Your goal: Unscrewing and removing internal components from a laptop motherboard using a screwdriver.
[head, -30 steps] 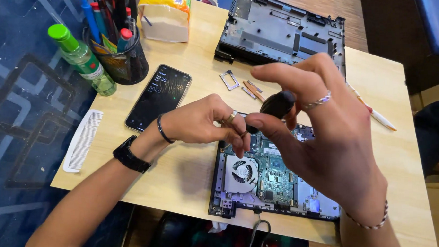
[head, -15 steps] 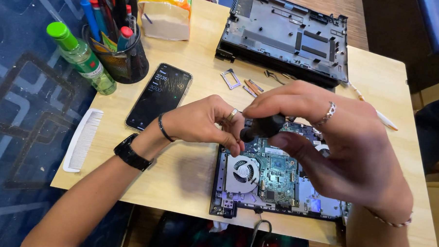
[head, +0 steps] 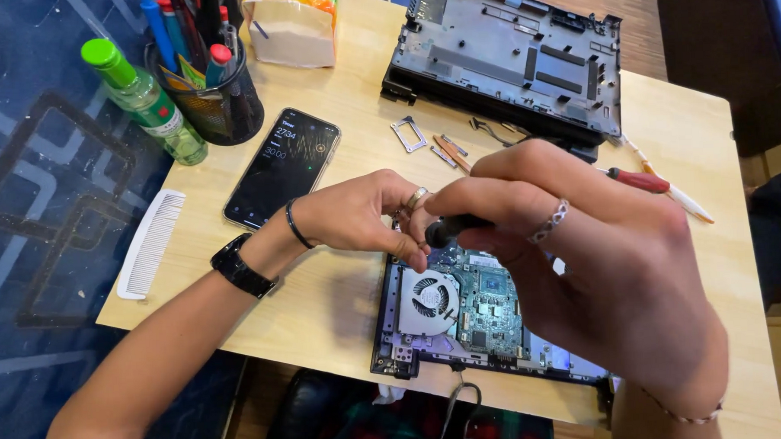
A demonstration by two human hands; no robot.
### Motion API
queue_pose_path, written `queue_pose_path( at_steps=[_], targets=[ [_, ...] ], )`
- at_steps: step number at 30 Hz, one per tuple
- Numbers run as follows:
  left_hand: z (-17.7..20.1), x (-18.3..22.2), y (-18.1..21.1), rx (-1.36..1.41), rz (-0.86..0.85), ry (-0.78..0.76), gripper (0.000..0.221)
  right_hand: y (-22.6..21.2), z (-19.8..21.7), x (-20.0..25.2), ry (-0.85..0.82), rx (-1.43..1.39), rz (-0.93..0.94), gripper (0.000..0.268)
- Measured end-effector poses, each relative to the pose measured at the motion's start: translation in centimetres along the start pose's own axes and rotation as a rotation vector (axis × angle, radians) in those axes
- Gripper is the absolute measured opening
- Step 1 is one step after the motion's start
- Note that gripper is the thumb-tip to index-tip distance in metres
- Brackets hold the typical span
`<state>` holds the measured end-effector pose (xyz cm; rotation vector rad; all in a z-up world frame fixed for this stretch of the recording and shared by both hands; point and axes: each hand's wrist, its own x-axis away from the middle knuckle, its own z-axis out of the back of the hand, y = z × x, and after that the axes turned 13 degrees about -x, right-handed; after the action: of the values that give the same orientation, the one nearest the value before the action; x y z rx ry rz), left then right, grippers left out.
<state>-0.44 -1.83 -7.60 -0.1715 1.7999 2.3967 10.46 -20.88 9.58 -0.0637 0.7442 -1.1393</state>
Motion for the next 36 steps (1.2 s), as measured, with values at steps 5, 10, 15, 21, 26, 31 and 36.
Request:
queue_pose_path(
  at_steps=[5,10,15,21,26,31,36],
  targets=[
    [0.0,-0.2,-0.5,-0.062,0.009,0.015,0.016,0.8,0.8,0.3,-0.084,-0.170,0.036,0.037],
    [-0.3,-0.4,-0.5,-0.030,0.005,0.057,0.021,1.9,1.4,0.3,-0.156,-0.324,0.085,0.034],
    [-0.5,-0.4,-0.2,0.016,-0.012,0.082,0.016,2.0,0.3,0.3,-0.023,-0.146,0.049,0.023],
    [0.7,0.5,1.9,0.022,-0.104,0.089,0.012,2.2,0.7,0.0,-0.093,-0.253,0.085,0.029],
    [0.3,0.5,1.9,-0.047,-0.070,0.159,0.009,2.0,0.2,-0.2,-0.086,-0.231,0.159,0.025],
    [0.1,0.4,0.8,-0.043,-0.124,0.215,0.017,1.6,-0.7,-0.2,-0.039,-0.128,0.117,0.036],
    [-0.3,0.4,1.5,-0.060,-0.085,0.191,0.041,2.1,-1.6,0.0,0.038,-0.063,0.149,0.021]
  ],
)
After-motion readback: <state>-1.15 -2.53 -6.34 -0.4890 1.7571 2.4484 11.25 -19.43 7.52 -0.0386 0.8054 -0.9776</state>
